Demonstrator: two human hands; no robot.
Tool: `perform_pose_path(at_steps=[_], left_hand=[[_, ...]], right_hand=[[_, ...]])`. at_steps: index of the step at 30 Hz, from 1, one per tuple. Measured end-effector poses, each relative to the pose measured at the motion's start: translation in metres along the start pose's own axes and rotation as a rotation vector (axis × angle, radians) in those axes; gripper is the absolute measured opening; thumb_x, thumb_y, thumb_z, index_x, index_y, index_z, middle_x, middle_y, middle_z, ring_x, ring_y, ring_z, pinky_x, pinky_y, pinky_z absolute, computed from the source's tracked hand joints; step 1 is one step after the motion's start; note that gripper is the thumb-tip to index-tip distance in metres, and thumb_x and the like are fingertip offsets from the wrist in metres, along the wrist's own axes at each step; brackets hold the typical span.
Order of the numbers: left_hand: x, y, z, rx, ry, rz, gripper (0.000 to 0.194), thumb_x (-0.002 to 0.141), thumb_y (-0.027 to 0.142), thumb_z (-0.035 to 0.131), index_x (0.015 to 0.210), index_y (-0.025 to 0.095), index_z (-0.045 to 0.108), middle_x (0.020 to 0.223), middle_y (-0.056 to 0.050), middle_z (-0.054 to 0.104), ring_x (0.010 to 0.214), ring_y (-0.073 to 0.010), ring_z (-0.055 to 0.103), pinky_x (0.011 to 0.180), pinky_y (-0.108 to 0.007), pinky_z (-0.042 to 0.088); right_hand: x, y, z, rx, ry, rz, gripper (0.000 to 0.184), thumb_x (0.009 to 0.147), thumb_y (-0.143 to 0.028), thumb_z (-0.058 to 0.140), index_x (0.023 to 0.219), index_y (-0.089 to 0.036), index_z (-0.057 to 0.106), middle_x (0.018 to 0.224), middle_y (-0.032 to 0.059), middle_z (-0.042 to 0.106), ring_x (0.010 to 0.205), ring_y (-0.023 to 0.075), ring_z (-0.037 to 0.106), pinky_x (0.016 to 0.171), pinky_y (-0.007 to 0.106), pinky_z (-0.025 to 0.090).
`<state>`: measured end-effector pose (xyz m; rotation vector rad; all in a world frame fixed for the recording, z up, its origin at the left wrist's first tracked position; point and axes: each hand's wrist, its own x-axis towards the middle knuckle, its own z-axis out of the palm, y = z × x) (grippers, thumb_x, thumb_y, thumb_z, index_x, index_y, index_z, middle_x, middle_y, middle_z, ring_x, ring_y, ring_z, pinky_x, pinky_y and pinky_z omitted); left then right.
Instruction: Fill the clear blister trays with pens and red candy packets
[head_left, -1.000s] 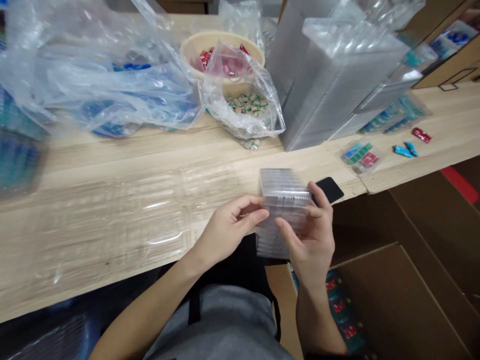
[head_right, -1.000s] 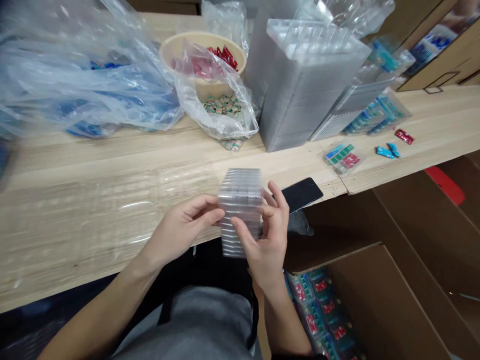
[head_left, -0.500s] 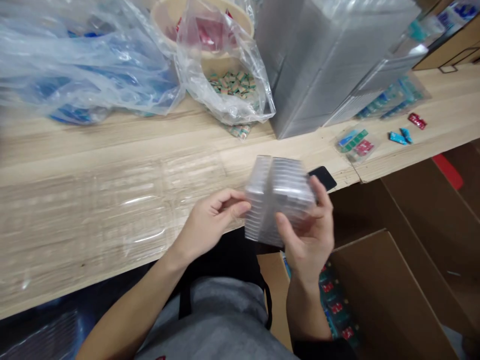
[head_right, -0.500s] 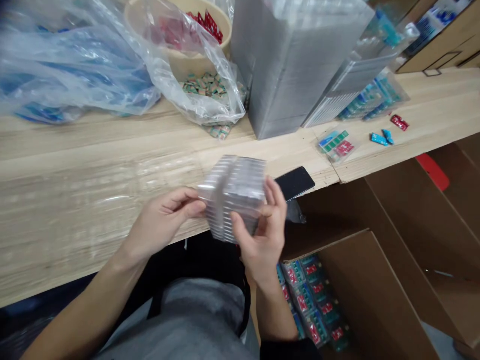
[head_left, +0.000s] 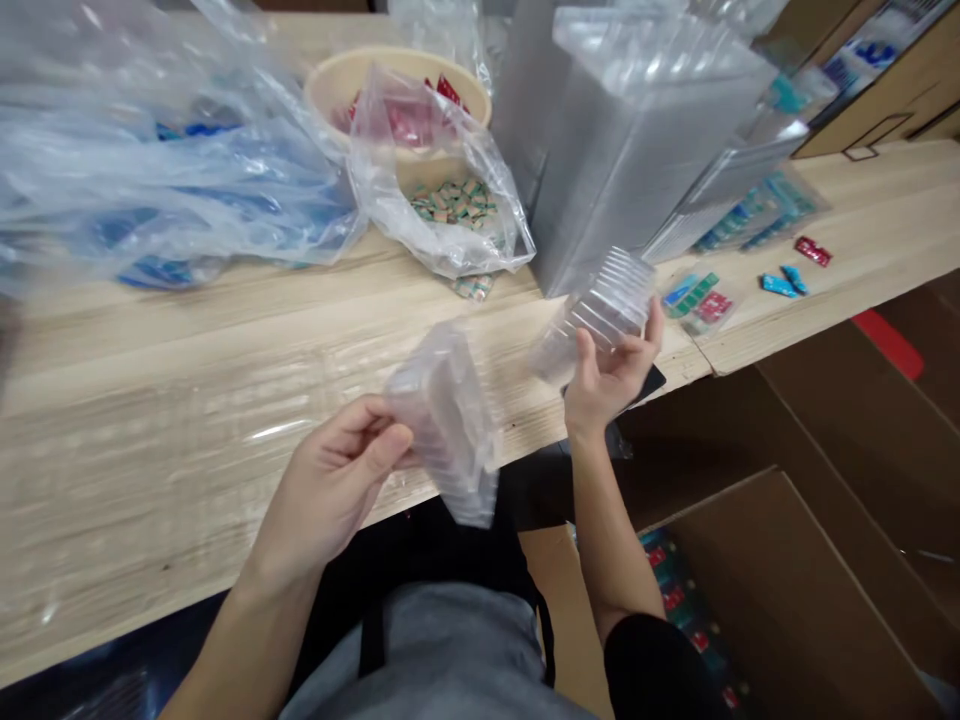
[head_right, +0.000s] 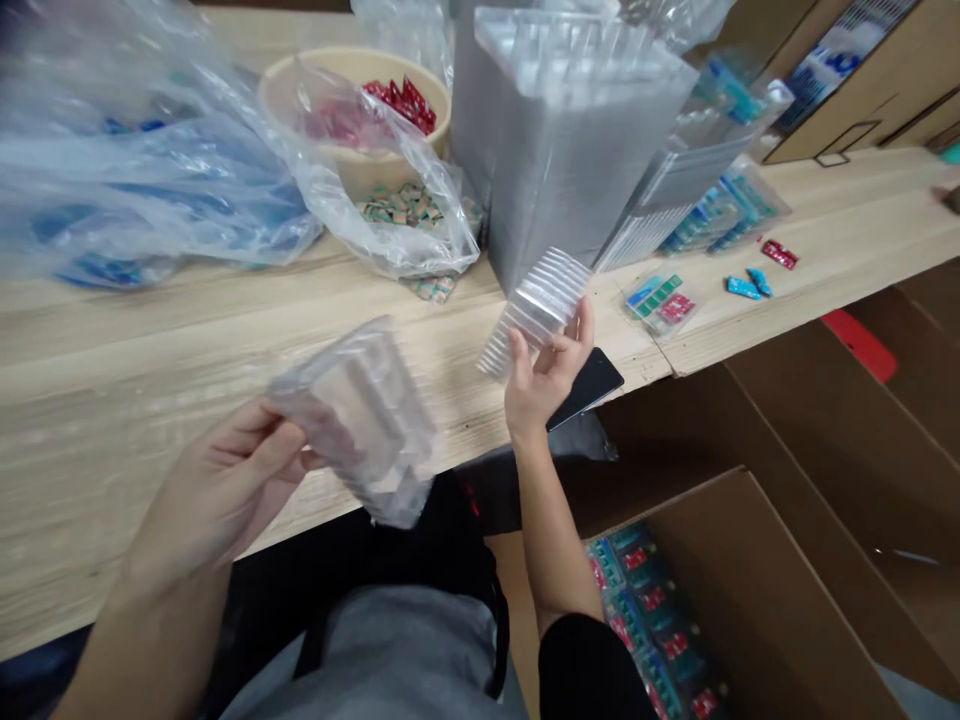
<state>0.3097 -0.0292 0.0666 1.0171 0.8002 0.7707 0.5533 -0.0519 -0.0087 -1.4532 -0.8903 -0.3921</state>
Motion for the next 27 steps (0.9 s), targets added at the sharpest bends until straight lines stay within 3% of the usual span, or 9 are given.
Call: perform_pose_path(at_steps=[5,8,11,13,16,19,22,24,27], left_hand=[[-0.009,-0.001,-0.003,0.056,-0.057,-0.047,0.029,0.072,0.044,0.077,0.079,0.016,0.07,0.07,-0.002,0.07,0.067,-0.0136,0.067,0.065,-0.022,0.059],[-0.009,-0.003,-0.002,0.07,-0.111,-0.07,0.028,0.075,0.044,0.075,0.084,0.017,0.071,0.073,-0.003,0.07,0.071,-0.015,0.068,0.068,-0.024,0.06],[-0.009,-0.004,-0.002,0.068,-0.138,-0.072,0.026,0.078,0.043,0.073,0.086,0.018,0.071,0.076,-0.004,0.069,0.07,-0.014,0.067,0.071,-0.025,0.059],[-0.009,-0.004,-0.002,0.075,-0.139,-0.065,0.028,0.077,0.044,0.073,0.087,0.018,0.07,0.076,-0.004,0.069,0.069,-0.014,0.066,0.071,-0.026,0.059],[-0.01,-0.004,-0.001,0.084,-0.118,-0.05,0.031,0.076,0.047,0.073,0.087,0.018,0.069,0.077,-0.004,0.07,0.069,-0.0143,0.065,0.069,-0.026,0.058],[-0.013,-0.003,0.003,0.118,-0.057,0.007,0.028,0.075,0.044,0.075,0.084,0.018,0.069,0.074,-0.002,0.068,0.067,-0.012,0.063,0.064,-0.022,0.055],[-0.019,0.003,0.008,0.192,-0.042,0.071,0.021,0.078,0.039,0.073,0.082,0.019,0.069,0.079,-0.002,0.069,0.07,-0.0119,0.064,0.066,-0.021,0.055],[-0.023,0.009,0.011,0.24,-0.043,0.101,0.017,0.08,0.036,0.071,0.083,0.02,0.07,0.082,-0.002,0.07,0.073,-0.0128,0.065,0.068,-0.022,0.055],[-0.028,0.016,0.012,0.274,-0.052,0.142,0.01,0.081,0.03,0.07,0.083,0.021,0.07,0.083,-0.001,0.071,0.072,-0.0123,0.066,0.065,-0.02,0.055]], right_hand=[[0.015,0.05,0.019,-0.106,-0.066,0.046,0.025,0.088,-0.045,0.054,0.082,-0.021,0.049,0.145,0.013,0.034,0.137,0.026,0.037,0.11,0.051,0.034],[0.016,0.062,0.009,-0.154,-0.113,0.085,0.023,0.086,-0.043,0.055,0.086,-0.019,0.056,0.138,0.0154,0.043,0.13,0.0263,0.046,0.108,0.052,0.035],[0.013,0.058,-0.007,-0.172,-0.13,0.086,0.025,0.085,-0.038,0.058,0.099,-0.018,0.06,0.132,0.0155,0.049,0.126,0.0256,0.048,0.108,0.052,0.035],[0.012,0.043,-0.017,-0.18,-0.132,0.079,0.028,0.084,-0.036,0.06,0.107,-0.018,0.061,0.13,0.0138,0.051,0.127,0.0253,0.047,0.108,0.052,0.035],[0.009,-0.009,-0.032,-0.075,-0.172,0.099,0.024,0.086,-0.031,0.061,0.107,-0.02,0.063,0.125,0.01,0.056,0.123,0.0243,0.052,0.106,0.051,0.039],[0.002,-0.078,-0.045,0.193,-0.407,0.176,0.012,0.092,-0.024,0.055,0.094,-0.024,0.067,0.119,0.0049,0.062,0.113,0.0214,0.06,0.101,0.047,0.046],[-0.005,-0.129,-0.053,0.302,-0.672,0.106,0.008,0.087,-0.024,0.063,0.093,-0.025,0.069,0.133,0.0034,0.056,0.125,0.0253,0.052,0.108,0.05,0.04],[-0.008,-0.144,-0.054,0.292,-0.771,0.066,0.011,0.084,-0.024,0.067,0.094,-0.026,0.07,0.139,0.0026,0.051,0.131,0.0272,0.047,0.111,0.052,0.036],[-0.009,-0.148,-0.051,0.268,-0.807,0.063,0.011,0.086,-0.021,0.063,0.091,-0.027,0.07,0.14,0.0008,0.051,0.131,0.0274,0.046,0.112,0.054,0.036]])
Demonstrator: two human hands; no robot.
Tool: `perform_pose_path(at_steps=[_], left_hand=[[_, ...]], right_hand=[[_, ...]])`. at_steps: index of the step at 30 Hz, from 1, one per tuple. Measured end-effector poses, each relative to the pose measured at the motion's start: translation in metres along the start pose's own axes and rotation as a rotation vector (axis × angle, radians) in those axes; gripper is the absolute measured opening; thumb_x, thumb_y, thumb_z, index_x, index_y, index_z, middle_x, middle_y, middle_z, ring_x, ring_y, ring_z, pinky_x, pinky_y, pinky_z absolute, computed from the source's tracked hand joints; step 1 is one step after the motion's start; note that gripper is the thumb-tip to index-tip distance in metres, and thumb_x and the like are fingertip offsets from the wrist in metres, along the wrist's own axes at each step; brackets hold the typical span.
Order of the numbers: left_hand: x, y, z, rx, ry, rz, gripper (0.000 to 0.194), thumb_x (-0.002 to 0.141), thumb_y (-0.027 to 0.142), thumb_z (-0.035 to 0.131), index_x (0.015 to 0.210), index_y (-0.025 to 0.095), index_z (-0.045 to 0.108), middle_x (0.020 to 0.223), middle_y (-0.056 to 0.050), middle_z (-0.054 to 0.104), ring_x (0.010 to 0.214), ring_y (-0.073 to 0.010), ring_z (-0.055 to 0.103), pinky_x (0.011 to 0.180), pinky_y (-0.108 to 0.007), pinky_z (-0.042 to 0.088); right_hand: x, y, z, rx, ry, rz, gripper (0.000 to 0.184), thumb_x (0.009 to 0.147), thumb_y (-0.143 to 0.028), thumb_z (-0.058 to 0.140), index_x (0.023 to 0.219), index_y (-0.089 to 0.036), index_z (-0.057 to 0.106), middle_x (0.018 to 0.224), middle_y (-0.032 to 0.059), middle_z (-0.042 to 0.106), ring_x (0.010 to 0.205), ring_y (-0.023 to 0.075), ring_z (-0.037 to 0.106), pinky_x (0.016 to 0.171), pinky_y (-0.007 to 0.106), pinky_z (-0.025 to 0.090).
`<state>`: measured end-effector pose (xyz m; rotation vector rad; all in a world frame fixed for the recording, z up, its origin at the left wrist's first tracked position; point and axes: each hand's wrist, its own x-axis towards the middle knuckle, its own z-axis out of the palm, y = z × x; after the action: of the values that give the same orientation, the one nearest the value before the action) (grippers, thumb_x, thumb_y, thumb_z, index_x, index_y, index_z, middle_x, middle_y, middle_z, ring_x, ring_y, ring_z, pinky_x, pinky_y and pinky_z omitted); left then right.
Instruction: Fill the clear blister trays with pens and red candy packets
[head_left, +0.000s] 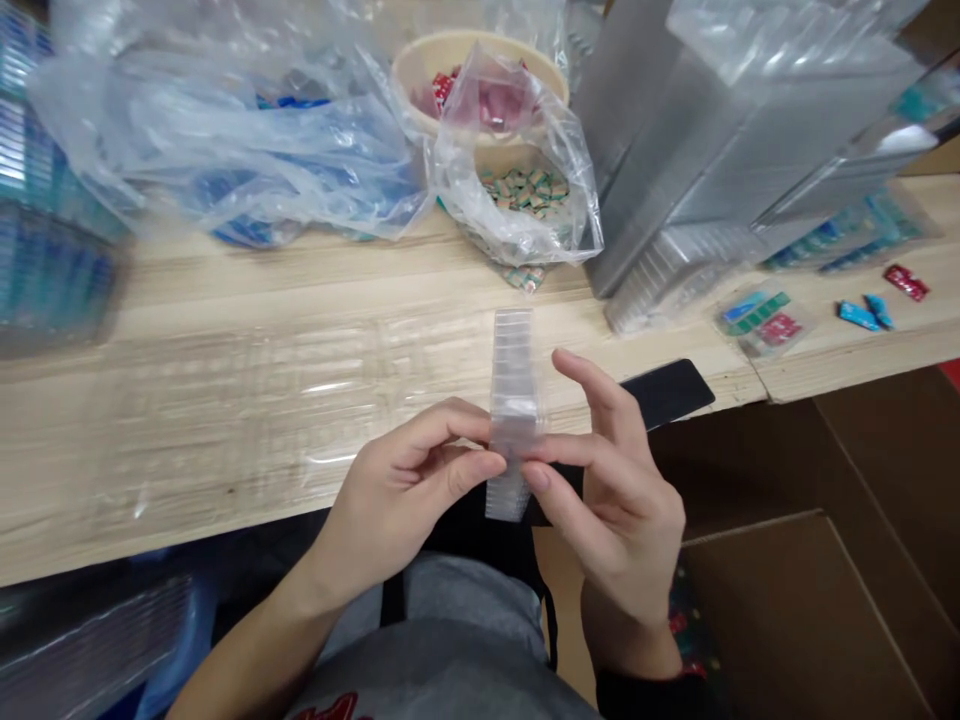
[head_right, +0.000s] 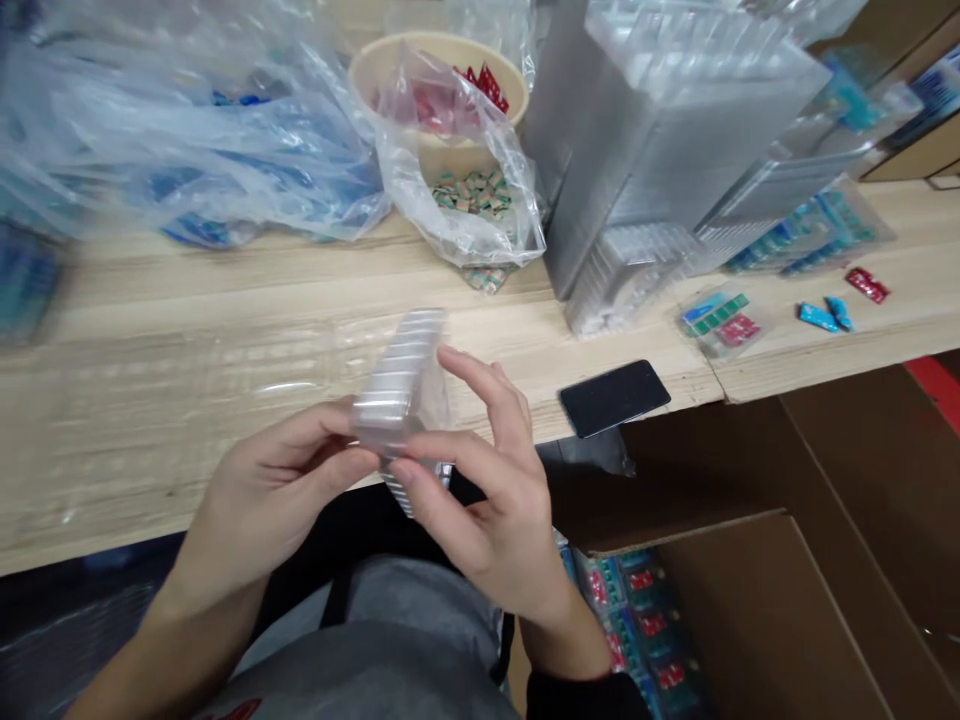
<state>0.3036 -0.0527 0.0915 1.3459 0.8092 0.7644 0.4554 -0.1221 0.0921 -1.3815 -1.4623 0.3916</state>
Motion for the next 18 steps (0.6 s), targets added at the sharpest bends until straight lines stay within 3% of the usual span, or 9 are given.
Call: perform_pose_path(at_steps=[7,13,18], left_hand=[[-0.0042,0.0047,-0.001,0.001,0.002,0.029,0.006,0.081,0.027,0.07,0.084,0.022,0.071,0.083,0.0,0.072,0.07,-0.0115,0.065,0.062,-0.019,0.054],[-0.0061,0.0081,0.0027,0.064,0.046,0.049,0.004,0.081,0.025,0.068,0.083,0.021,0.07,0.084,-0.001,0.07,0.072,-0.0121,0.066,0.065,-0.02,0.055],[-0.0048,0.0091,0.0,0.058,0.0,0.047,0.007,0.079,0.025,0.07,0.086,0.023,0.07,0.082,0.001,0.069,0.07,-0.0111,0.065,0.063,-0.019,0.054]], right_hand=[[0.0021,-0.0015,0.0017,0.014,0.036,0.01,0.013,0.086,-0.019,0.059,0.084,-0.026,0.07,0.136,0.0001,0.054,0.13,0.0279,0.048,0.113,0.057,0.033],[-0.001,0.0026,0.0064,0.058,0.107,0.053,0.011,0.085,-0.021,0.06,0.079,-0.024,0.068,0.135,0.0015,0.053,0.131,0.029,0.046,0.11,0.055,0.037],[-0.0003,-0.0008,0.006,0.02,0.056,0.027,0.009,0.083,-0.021,0.063,0.078,-0.024,0.069,0.134,0.0012,0.054,0.129,0.0289,0.047,0.112,0.056,0.033]])
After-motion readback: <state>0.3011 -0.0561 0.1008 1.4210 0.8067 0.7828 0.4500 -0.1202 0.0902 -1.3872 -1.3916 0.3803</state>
